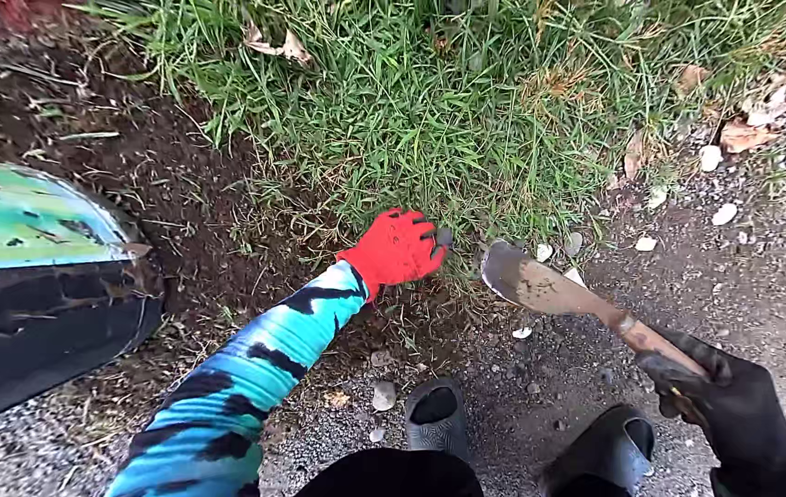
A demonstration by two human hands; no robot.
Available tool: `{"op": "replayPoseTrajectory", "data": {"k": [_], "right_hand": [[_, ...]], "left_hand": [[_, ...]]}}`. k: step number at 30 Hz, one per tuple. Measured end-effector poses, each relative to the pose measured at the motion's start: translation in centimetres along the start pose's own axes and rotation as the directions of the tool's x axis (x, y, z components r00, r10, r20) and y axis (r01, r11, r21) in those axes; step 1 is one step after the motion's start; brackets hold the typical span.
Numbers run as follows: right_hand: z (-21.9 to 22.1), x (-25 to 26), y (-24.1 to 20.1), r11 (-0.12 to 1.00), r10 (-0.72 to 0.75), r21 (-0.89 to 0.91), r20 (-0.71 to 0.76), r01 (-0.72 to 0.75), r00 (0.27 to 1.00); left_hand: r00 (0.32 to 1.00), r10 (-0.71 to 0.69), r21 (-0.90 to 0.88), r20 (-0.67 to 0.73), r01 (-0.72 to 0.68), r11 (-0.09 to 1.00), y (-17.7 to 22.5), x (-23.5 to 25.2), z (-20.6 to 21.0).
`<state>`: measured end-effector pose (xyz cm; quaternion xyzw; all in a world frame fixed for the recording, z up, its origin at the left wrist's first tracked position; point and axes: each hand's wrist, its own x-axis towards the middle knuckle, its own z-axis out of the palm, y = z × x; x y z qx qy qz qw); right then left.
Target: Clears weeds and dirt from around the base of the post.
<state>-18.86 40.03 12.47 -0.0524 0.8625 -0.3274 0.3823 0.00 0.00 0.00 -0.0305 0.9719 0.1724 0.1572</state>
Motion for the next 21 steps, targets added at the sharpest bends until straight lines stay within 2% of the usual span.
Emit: {"op": "replayPoseTrajectory", "data": {"k": [1,3,5,7,8,10,12,15,16,17,19,20,21], "right_hand": [[0.1,-0.8,0.8,1.000,0.020,0.003,0.001,-0.020,1.000],[2.3,-1.3,2.2,0.997,0.057,0.040,0.052,-0.060,0.997],[9.0,-0.2,2.2,0.987,0.070,0.133,0.121,-0.086,0.990],[16.9,1.6,1.8,0.968,0.028,0.245,0.075,-0.046,0.997],[19.0,2.3,1.6,0.959,0.006,0.284,0.043,-0.018,0.999],[19.0,3.1,1.4,0.949,-0.050,0.314,0.039,0.035,0.998],[15.7,2.0,3.2,0.961,-0.054,0.276,0.098,0.025,0.994],[10.3,2.4,5.2,0.956,-0.002,0.291,0.139,-0.039,0.990],[10.0,2.3,5.2,0.963,0.016,0.265,0.147,-0.055,0.989],[11.3,2.6,4.1,0.971,0.005,0.236,0.154,-0.042,0.988],[17.0,3.4,0.8,0.976,-0.035,0.216,0.127,0.007,0.991],[19.3,3.8,0.0,0.972,-0.052,0.233,0.106,0.026,0.993],[20.4,4.5,-0.7,0.964,-0.078,0.262,0.091,0.052,0.993]], "left_hand": [[0.989,-0.148,-0.114,0.016,0.149,0.982,0.7,0.7,-2.0],[0.923,-0.373,-0.256,0.098,0.386,0.886,1.2,1.6,-4.6],[0.848,-0.528,-0.403,0.033,0.495,0.770,1.0,1.7,-5.0],[0.795,-0.603,-0.561,-0.069,0.469,0.682,0.6,1.6,-4.5],[0.772,-0.622,-0.647,-0.134,0.407,0.645,0.2,1.6,-4.3],[0.727,-0.666,-0.813,-0.168,0.279,0.511,-0.7,1.7,-3.6],[0.703,-0.706,-0.917,-0.083,0.224,0.331,0.3,1.1,-2.9],[0.701,-0.707,-0.930,-0.090,0.196,0.312,0.1,1.9,-4.9],[0.702,-0.708,-0.932,-0.070,0.207,0.297,0.3,1.8,-5.0],[0.692,-0.721,-0.946,-0.038,0.207,0.248,0.5,1.8,-5.0],[0.682,-0.731,-0.978,0.020,0.166,0.129,1.0,2.2,-5.4],[0.695,-0.718,-0.983,0.022,0.145,0.111,1.2,2.2,-5.8],[0.711,-0.703,-0.976,-0.006,0.147,0.158,0.8,2.4,-6.5]]}}
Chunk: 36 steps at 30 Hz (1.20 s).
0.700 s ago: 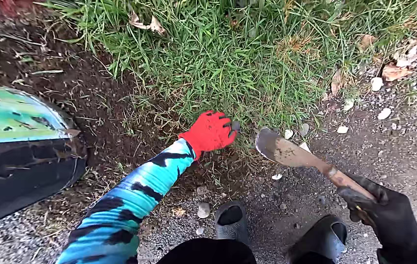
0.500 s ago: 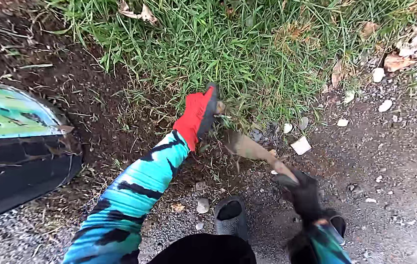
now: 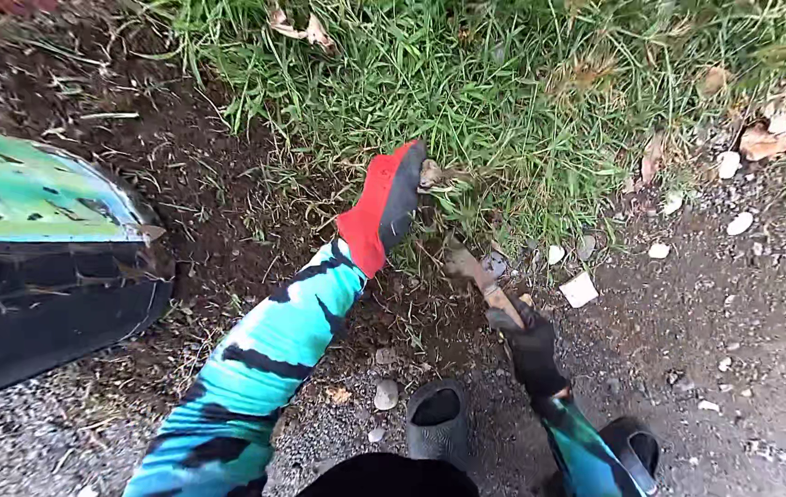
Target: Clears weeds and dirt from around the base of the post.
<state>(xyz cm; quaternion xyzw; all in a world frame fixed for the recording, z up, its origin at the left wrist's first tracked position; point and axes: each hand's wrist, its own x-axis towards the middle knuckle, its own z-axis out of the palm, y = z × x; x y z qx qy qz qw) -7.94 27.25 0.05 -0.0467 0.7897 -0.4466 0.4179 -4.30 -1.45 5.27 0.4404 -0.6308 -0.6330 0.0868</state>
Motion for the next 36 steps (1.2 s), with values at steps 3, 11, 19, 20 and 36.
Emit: {"op": "replayPoseTrajectory", "data": {"k": [3,11,19,20,36], "right_hand": [[-3.0,-0.5,-1.2,0.999,-0.002,-0.050,0.052,0.005,0.999],[-4.2,0.3,-0.6,0.995,0.077,-0.081,0.144,-0.066,0.987],[-9.9,1.4,-10.0,0.860,-0.006,-0.495,0.239,0.127,0.971],[-12.2,0.9,-11.7,0.778,-0.064,-0.590,0.268,0.217,0.961],[-17.4,-1.3,-20.4,0.004,-0.271,-0.924,0.366,0.381,0.890]], "left_hand": [[1.000,0.007,0.146,0.027,-0.011,0.989,0.7,0.5,-0.4],[0.999,-0.006,-0.098,0.040,0.010,0.995,-0.4,1.1,0.1],[0.996,0.087,0.374,-0.001,-0.081,0.924,1.9,-0.5,-3.1],[0.986,0.160,0.551,0.055,-0.163,0.818,1.6,-2.0,-3.9],[0.972,0.018,0.931,0.233,-0.228,0.284,-1.5,-0.5,-0.1]]}}
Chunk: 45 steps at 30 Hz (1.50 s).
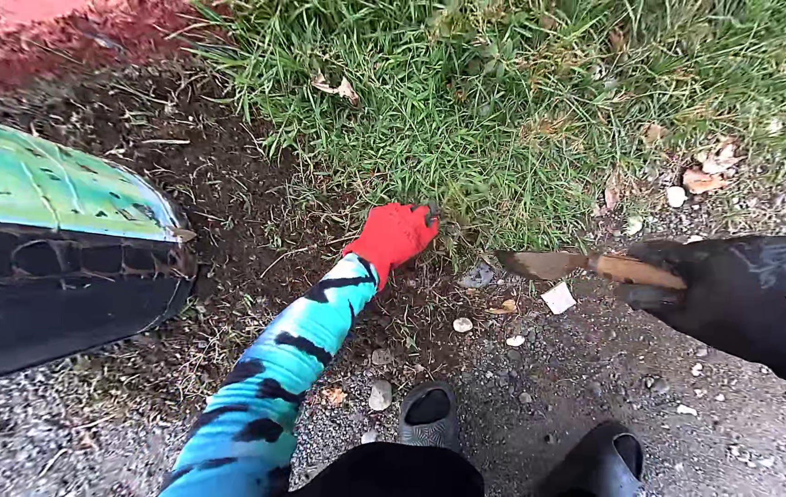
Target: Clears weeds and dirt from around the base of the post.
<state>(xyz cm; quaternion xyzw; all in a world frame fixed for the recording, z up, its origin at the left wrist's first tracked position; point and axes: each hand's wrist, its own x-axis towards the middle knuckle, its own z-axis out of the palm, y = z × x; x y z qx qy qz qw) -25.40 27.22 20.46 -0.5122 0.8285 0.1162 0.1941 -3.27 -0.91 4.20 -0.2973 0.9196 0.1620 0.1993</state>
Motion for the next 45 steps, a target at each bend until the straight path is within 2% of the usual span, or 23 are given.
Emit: {"op": "replayPoseTrajectory", "data": {"k": [2,5,8,11,13,14,16,18,21,23,25,27,28,30,32,34,36,37,39,41,43,45], "right_hand": [[0.3,-0.1,0.9,1.000,0.012,0.021,0.004,-0.012,1.000],[2.3,-0.4,3.0,0.996,0.024,0.089,-0.019,-0.022,1.000],[3.9,-0.5,4.3,0.986,0.054,0.162,-0.052,-0.045,0.997],[3.4,-0.3,4.2,0.981,0.076,0.181,-0.003,-0.074,0.997],[2.6,0.2,3.6,0.986,0.071,0.152,0.004,-0.071,0.997],[2.2,0.3,3.3,0.988,0.076,0.138,0.013,-0.077,0.997],[1.6,0.3,2.9,0.989,0.072,0.126,0.038,-0.076,0.997],[1.5,0.7,3.1,0.991,0.063,0.119,0.037,-0.067,0.997],[1.8,1.1,3.8,0.992,0.041,0.123,0.021,-0.043,0.999],[1.9,1.3,4.0,0.990,0.034,0.135,0.036,-0.039,0.999],[1.5,1.6,3.6,0.990,0.042,0.131,0.086,-0.053,0.995],[1.0,1.5,2.9,0.992,0.042,0.113,0.078,-0.051,0.996],[1.1,0.9,2.6,0.993,0.021,0.119,0.035,-0.025,0.999],[2.1,-0.1,3.1,0.990,-0.021,0.140,-0.061,0.030,0.998],[2.7,-0.5,3.6,0.985,-0.003,0.169,-0.079,0.017,0.997],[4.0,-1.2,4.1,0.979,0.010,0.205,-0.050,0.000,0.999],[4.1,-1.2,4.2,0.974,0.043,0.224,-0.032,-0.035,0.999],[3.8,-1.0,4.1,0.970,0.065,0.234,-0.013,-0.060,0.998],[4.0,-1.1,4.2,0.964,0.085,0.252,0.004,-0.083,0.996],[4.5,-1.6,4.2,0.960,0.074,0.272,-0.004,-0.070,0.997],[3.8,-1.3,3.9,0.967,0.065,0.247,-0.028,-0.056,0.997],[2.4,-0.7,3.1,0.975,0.080,0.203,0.040,-0.087,0.996]], "left_hand": [[0.990,-0.141,-0.110,-0.017,0.138,0.984,0.2,-0.7,-1.1],[0.980,-0.182,-0.200,-0.080,0.164,0.966,1.7,-1.7,-3.9],[0.978,-0.174,-0.188,-0.119,0.150,0.971,2.1,-0.9,-4.9],[0.950,-0.313,-0.042,0.003,0.312,0.949,0.0,1.5,-4.2],[0.933,-0.361,-0.015,-0.008,0.361,0.933,-0.1,2.3,-5.3],[0.938,-0.340,-0.025,-0.063,0.339,0.941,0.6,2.2,-6.1],[0.957,-0.220,-0.100,-0.188,0.204,0.974,1.9,0.1,-6.1],[0.967,-0.035,-0.077,-0.254,0.016,0.997,1.3,-2.6,-3.4],[0.981,0.146,0.129,-0.129,-0.130,0.983,-1.0,-5.0,3.1],[0.987,0.161,0.156,-0.018,-0.157,0.975,-2.4,-4.5,5.1],[0.984,0.178,0.115,0.011,-0.178,0.977,-2.2,-2.7,3.9],[0.981,0.185,0.184,0.061,-0.194,0.964,-0.7,-0.1,0.8],[0.988,0.137,0.186,0.072,-0.148,0.971,0.2,0.7,-0.6],[0.999,-0.028,0.077,-0.034,0.031,0.997,1.4,0.9,-3.4],[0.949,-0.276,-0.120,-0.149,0.260,0.958,1.8,0.3,-6.6],[0.898,-0.422,-0.156,-0.127,0.402,0.902,0.4,-0.5,-6.2],[0.899,-0.437,-0.029,-0.033,0.436,0.899,-2.4,0.0,-3.6],[0.898,-0.439,-0.022,-0.030,0.438,0.898,-3.3,0.3,-3.2],[0.925,-0.355,-0.093,-0.138,0.344,0.934,-2.7,-0.6,-3.7],[0.971,-0.105,-0.059,-0.216,0.094,0.994,-1.4,-3.4,-2.9],[0.985,0.115,0.126,-0.132,-0.098,0.987,-0.6,-4.3,-1.1],[0.977,0.212,0.241,0.008,-0.208,0.948,-0.7,-3.7,1.0]]}}
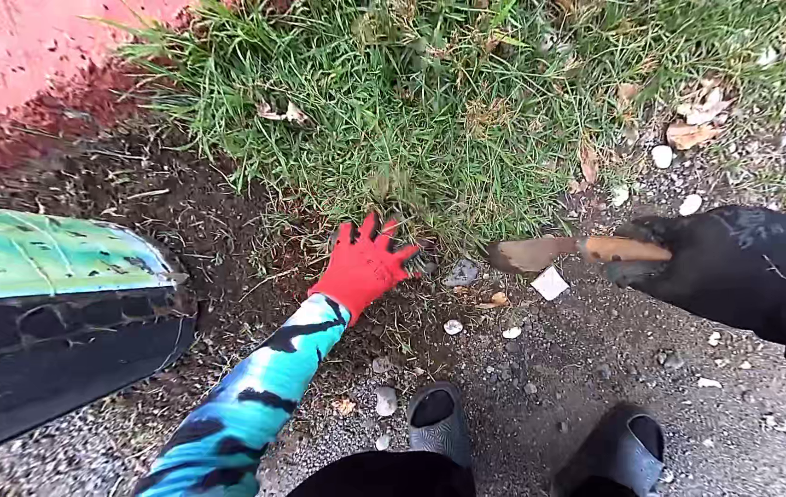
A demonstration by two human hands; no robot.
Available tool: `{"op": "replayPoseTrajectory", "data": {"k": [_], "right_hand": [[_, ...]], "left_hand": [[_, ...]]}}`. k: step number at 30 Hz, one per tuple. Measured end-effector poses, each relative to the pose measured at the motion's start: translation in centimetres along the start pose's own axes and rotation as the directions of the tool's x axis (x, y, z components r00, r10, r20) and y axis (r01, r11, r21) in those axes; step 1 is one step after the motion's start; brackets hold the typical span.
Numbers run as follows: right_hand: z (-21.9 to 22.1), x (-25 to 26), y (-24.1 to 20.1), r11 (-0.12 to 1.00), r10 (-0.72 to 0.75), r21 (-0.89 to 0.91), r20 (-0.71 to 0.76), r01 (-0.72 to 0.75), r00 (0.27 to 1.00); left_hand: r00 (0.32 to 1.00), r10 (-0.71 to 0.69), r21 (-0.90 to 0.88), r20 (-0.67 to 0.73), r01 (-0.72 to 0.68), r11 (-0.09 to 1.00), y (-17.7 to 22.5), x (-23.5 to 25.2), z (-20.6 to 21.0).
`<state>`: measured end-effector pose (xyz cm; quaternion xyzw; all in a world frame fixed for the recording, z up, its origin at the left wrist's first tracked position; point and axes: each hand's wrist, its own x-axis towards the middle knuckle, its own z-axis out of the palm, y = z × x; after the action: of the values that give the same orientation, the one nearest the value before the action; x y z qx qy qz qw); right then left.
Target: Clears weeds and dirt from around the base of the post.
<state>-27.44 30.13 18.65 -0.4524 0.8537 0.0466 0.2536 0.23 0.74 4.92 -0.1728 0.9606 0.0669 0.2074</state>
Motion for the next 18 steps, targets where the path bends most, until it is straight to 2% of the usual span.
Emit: {"op": "replayPoseTrajectory", "data": {"k": [2,3,5,7,9,10,11,12,13,14,15,16,17,18], "right_hand": [[-1.0,0.7,-1.0,0.997,0.064,-0.053,0.074,-0.060,0.995],[-1.2,0.9,-1.1,0.996,0.065,-0.060,0.068,-0.061,0.996],[-0.9,0.5,-1.2,0.999,0.003,-0.046,0.014,-0.002,1.000],[-0.2,0.1,-0.9,0.996,-0.078,-0.036,-0.081,0.076,0.994],[-0.7,-0.1,-1.8,0.996,-0.077,-0.058,-0.079,0.073,0.994],[-1.7,-0.4,-3.1,0.997,-0.031,-0.068,-0.033,0.029,0.999],[-4.0,-0.9,-6.2,0.993,0.111,-0.046,0.107,-0.107,0.988],[-6.8,-1.0,-10.3,0.945,0.320,-0.023,0.281,-0.327,0.905],[-8.6,-0.9,-13.2,0.880,0.437,0.023,0.355,-0.475,0.826],[-9.2,-0.7,-14.3,0.827,0.497,0.062,0.383,-0.559,0.779],[-8.8,-0.7,-14.2,0.810,0.503,0.103,0.385,-0.577,0.774],[-7.5,-1.2,-12.7,0.863,0.425,0.124,0.350,-0.490,0.835],[-5.0,-1.7,-9.5,0.952,0.245,0.128,0.216,-0.277,0.945],[-2.3,-1.3,-5.6,0.994,0.082,0.072,0.062,-0.087,0.995]], "left_hand": [[0.997,0.066,0.017,0.048,-0.067,0.998,-1.0,1.5,1.2],[0.994,0.101,0.027,0.036,-0.102,0.994,-1.4,2.5,1.0],[0.989,0.101,0.081,0.106,-0.110,0.991,-0.7,4.6,-0.5],[0.991,0.016,0.095,0.129,-0.029,0.995,0.1,6.0,-2.0],[0.985,-0.146,0.013,0.092,0.145,0.989,0.2,6.1,-3.2],[0.966,-0.247,-0.057,0.071,0.251,0.966,0.1,5.8,-3.8],[0.938,-0.342,-0.141,0.058,0.347,0.927,0.0,5.3,-4.3],[0.904,-0.424,-0.217,0.048,0.424,0.879,-0.1,5.1,-4.5],[0.864,-0.501,-0.284,0.051,0.493,0.822,-0.3,5.2,-4.3],[0.821,-0.568,-0.339,0.067,0.554,0.761,-0.4,5.6,-3.9],[0.789,-0.607,-0.352,0.090,0.596,0.722,-0.6,6.2,-3.6],[0.775,-0.619,-0.345,0.126,0.619,0.705,-0.4,6.1,-3.6],[0.783,-0.608,-0.354,0.129,0.610,0.709,-0.1,5.8,-4.0],[0.796,-0.597,-0.389,0.100,0.583,0.713,0.2,5.7,-4.9]]}}
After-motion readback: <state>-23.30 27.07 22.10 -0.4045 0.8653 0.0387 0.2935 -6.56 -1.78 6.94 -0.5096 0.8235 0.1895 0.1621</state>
